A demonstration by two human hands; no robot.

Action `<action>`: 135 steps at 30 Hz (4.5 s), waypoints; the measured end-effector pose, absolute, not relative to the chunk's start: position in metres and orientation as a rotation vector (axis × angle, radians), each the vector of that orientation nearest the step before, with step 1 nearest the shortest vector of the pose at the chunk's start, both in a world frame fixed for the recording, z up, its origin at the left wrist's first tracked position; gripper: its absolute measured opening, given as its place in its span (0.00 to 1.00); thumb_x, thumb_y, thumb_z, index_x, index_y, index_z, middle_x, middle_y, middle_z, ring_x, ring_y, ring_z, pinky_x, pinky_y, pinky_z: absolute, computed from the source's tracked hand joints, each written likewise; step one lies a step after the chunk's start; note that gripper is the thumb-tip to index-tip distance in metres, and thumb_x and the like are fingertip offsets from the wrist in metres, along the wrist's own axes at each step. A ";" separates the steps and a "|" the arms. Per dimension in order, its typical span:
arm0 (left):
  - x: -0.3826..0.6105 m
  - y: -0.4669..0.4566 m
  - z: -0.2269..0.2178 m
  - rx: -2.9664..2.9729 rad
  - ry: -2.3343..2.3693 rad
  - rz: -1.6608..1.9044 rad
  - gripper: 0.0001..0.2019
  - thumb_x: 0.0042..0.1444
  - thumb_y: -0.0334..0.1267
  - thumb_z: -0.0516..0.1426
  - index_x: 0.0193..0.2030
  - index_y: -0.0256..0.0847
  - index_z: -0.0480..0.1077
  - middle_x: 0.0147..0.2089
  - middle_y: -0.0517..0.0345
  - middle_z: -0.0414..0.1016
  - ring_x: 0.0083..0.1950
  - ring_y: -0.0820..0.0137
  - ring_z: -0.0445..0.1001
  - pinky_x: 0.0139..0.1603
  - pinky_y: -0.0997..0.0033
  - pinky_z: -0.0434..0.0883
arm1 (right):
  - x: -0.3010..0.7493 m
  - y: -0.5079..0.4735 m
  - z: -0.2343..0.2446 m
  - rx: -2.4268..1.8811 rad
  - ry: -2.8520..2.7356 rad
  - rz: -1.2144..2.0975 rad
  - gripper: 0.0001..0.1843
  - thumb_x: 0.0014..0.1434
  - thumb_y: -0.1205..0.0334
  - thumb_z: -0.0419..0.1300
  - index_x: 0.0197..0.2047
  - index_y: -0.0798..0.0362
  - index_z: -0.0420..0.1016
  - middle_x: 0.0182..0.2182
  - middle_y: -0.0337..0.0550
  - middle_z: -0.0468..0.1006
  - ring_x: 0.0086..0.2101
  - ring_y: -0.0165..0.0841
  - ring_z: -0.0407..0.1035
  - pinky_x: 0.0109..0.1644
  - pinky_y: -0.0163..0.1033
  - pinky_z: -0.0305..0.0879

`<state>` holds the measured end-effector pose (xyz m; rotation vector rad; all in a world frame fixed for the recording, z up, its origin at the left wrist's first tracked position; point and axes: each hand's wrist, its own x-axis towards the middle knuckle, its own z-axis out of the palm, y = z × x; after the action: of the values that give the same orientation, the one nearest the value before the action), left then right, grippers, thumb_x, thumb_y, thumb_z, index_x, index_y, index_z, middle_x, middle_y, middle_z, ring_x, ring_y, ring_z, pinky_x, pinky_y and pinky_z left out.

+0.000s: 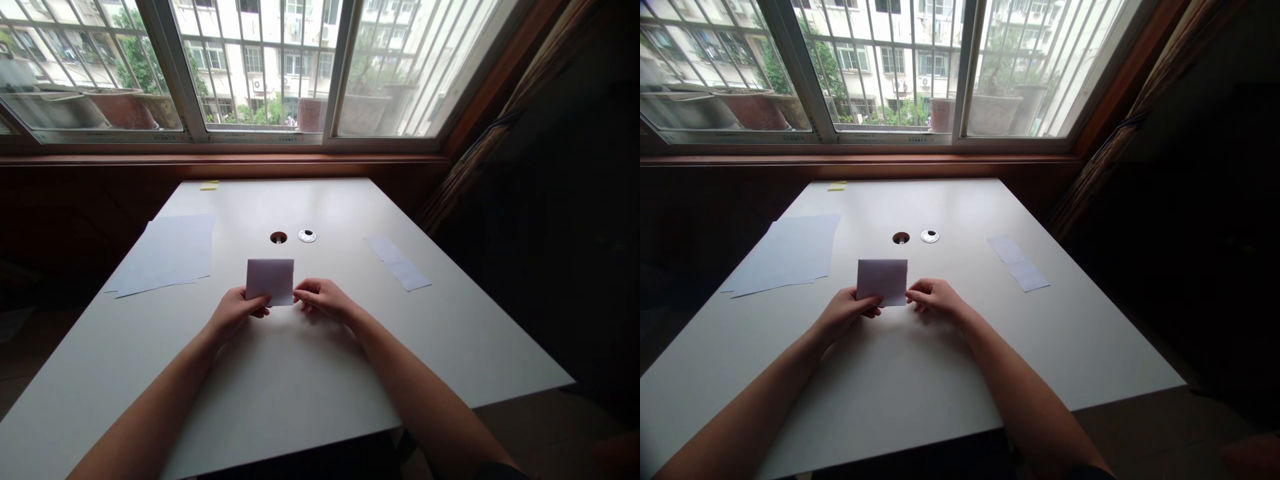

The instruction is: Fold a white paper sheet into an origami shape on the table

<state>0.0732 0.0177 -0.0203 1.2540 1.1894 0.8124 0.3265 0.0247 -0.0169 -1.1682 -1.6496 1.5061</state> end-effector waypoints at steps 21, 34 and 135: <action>0.068 0.021 -0.024 1.201 1.210 1.181 0.18 0.55 0.50 0.63 0.40 0.35 0.76 0.26 0.55 0.75 0.29 0.70 0.74 0.31 0.73 0.70 | 0.323 0.028 -0.027 -1.227 -1.470 1.225 0.17 0.57 0.46 0.63 0.38 0.52 0.73 0.31 0.43 0.78 0.28 0.32 0.70 0.29 0.36 0.65; 0.072 0.013 -0.009 1.511 1.034 0.679 0.13 0.57 0.45 0.59 0.32 0.36 0.76 0.23 0.57 0.73 0.27 0.70 0.70 0.28 0.74 0.59 | 0.317 0.023 -0.023 -1.156 -1.572 1.367 0.21 0.54 0.42 0.65 0.35 0.53 0.75 0.29 0.39 0.75 0.30 0.32 0.67 0.33 0.36 0.61; 0.074 0.015 -0.014 1.611 1.095 0.712 0.17 0.60 0.52 0.57 0.32 0.38 0.73 0.25 0.60 0.71 0.29 0.70 0.69 0.32 0.74 0.63 | 0.325 0.031 -0.025 -1.105 -1.393 1.372 0.16 0.55 0.48 0.63 0.28 0.53 0.72 0.23 0.35 0.64 0.26 0.28 0.56 0.30 0.35 0.51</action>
<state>0.0742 0.0150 -0.0140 1.6109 1.0948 0.7115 0.3248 0.0308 -0.0254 -1.1052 -1.3928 1.3719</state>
